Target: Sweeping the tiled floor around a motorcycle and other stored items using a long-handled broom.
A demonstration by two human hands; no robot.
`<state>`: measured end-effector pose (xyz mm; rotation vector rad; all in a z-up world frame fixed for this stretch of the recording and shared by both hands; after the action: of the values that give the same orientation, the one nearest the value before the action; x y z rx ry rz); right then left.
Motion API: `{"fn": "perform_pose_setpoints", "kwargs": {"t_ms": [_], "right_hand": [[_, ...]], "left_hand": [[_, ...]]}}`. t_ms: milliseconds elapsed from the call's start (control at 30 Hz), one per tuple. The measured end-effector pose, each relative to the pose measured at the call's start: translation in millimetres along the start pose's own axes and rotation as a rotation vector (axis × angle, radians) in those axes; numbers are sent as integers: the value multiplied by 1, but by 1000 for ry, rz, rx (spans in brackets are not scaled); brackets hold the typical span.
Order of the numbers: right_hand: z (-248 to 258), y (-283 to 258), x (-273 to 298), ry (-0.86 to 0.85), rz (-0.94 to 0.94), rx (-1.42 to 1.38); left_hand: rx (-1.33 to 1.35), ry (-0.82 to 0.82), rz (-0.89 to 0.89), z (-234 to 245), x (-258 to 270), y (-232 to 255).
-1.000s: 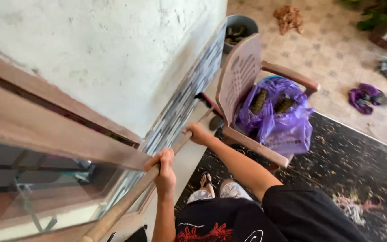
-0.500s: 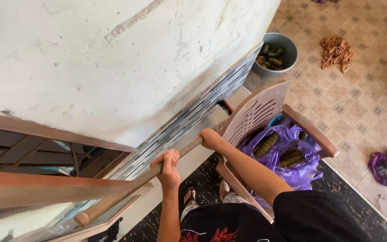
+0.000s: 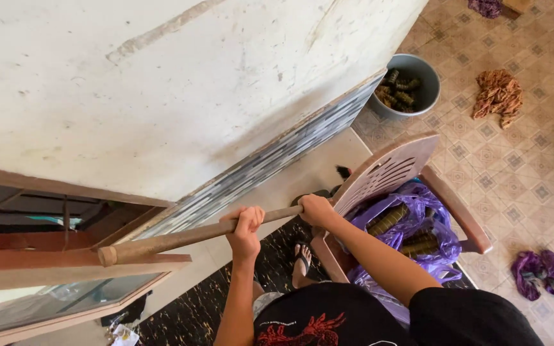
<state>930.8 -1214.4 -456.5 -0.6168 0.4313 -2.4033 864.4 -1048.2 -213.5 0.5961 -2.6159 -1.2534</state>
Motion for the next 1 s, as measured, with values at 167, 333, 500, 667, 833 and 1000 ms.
{"fn": "perform_pose_setpoints", "kwargs": {"t_ms": [167, 333, 500, 667, 833, 1000], "right_hand": [[16, -6, 24, 2, 24, 16], [13, -9, 33, -29, 20, 87], [7, -16, 2, -113, 132, 113], [1, -10, -35, -203, 238, 47], [-14, 10, -72, -170, 237, 6], [-26, 21, -79, -72, 287, -216]], "left_hand": [[-24, -20, 10, -11, 17, -3], [-8, -15, 55, -12, 29, -2], [-22, 71, -7, 2, 23, 2], [-154, 90, -31, -15, 19, -1], [-403, 68, 107, -16, 14, -24], [-384, 36, 146, 0, -6, -39]]}}
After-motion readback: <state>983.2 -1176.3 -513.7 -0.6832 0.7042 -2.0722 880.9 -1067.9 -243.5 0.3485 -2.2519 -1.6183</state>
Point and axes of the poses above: each hand's wrist, its own x-axis away from the middle knuckle, its own z-axis out of the back of the hand, y = z × x, the point moved 9 cm from there along -x, towards the middle knuckle, and after that the axes turned 8 degrees about x, right-handed, at the moved point
